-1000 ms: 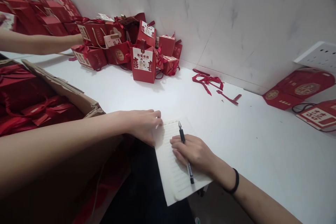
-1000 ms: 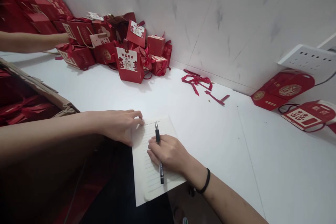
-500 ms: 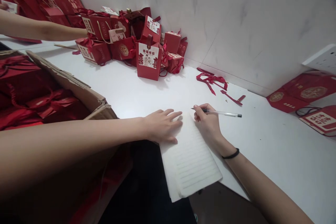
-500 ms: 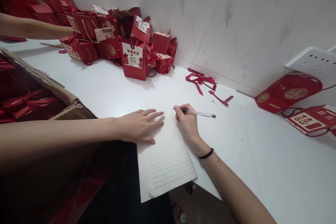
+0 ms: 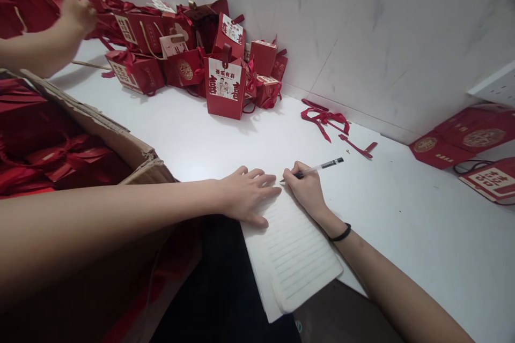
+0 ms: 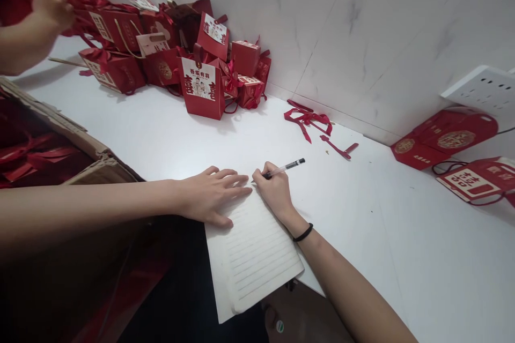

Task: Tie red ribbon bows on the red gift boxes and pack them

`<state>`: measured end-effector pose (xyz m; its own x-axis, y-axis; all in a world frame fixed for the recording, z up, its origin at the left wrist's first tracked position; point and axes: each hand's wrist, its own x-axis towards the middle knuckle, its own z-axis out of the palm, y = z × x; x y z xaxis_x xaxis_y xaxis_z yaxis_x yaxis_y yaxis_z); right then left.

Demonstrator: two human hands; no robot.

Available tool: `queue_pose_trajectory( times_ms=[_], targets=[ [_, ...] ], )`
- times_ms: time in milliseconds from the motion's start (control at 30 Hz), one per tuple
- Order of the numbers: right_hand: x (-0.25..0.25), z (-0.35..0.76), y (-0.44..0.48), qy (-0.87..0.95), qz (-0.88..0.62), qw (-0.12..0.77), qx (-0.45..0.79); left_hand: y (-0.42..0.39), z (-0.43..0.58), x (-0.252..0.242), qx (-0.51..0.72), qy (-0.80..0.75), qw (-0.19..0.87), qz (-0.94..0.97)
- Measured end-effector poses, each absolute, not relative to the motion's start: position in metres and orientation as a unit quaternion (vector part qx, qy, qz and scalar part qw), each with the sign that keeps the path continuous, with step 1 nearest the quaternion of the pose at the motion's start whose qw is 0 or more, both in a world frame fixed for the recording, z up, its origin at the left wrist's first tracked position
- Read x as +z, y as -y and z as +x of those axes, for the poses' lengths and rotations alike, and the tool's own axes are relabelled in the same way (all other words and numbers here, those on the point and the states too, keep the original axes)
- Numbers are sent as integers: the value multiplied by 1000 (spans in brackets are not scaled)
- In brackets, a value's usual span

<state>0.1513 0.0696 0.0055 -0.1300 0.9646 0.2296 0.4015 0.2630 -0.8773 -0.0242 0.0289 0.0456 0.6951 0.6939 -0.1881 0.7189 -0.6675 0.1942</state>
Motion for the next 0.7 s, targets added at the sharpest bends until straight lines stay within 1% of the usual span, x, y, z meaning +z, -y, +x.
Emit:
queue_pose_trajectory(
  times_ms=[233, 400, 700],
  targets=[
    [6, 150, -69, 691, -501, 407, 325, -34, -20, 48, -54, -380, 133, 914],
    [4, 151, -70, 675, -507, 418, 337, -32, -18, 50, -64, -385, 127, 912],
    [5, 149, -71, 676, -517, 419, 316, -31, -18, 52, -73, -385, 128, 911]
  ],
)
